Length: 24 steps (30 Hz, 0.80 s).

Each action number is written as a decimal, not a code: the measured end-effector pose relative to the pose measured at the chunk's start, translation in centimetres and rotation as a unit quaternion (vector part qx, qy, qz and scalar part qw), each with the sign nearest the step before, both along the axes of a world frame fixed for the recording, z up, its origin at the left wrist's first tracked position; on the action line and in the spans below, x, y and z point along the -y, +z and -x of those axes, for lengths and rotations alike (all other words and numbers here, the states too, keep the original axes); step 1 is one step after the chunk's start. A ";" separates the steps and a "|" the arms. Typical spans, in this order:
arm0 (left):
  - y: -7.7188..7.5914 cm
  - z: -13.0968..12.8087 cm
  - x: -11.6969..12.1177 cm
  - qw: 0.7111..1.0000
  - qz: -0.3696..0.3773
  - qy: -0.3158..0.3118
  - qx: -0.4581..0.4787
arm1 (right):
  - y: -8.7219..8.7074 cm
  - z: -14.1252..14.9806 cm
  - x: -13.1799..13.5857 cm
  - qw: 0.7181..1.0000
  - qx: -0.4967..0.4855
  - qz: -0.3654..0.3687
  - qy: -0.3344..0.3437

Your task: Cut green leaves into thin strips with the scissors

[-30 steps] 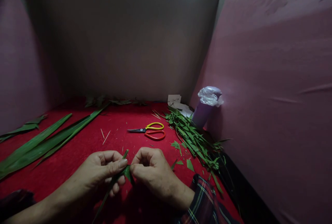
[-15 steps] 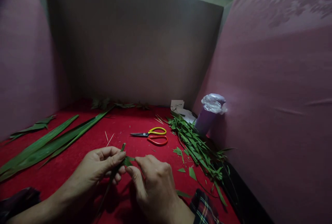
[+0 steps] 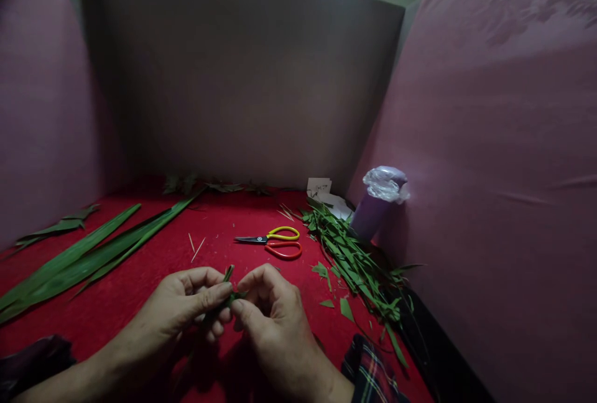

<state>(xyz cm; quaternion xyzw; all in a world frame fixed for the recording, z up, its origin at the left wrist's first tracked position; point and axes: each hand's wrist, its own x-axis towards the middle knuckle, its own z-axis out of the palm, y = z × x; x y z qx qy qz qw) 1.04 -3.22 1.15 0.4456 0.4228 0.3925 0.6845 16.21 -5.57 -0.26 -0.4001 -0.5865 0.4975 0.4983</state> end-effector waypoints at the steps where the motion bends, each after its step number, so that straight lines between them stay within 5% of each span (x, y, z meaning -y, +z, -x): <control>1: 0.0 0.0 0.0 1.000 0.003 0.001 -0.003 | 0.1 0.0 0.1 1.000 0.000 0.000 -0.003; 24: -0.2 0.1 -0.4 0.999 0.011 -0.045 0.000 | 0.7 0.0 0.1 1.000 0.000 0.017 -0.007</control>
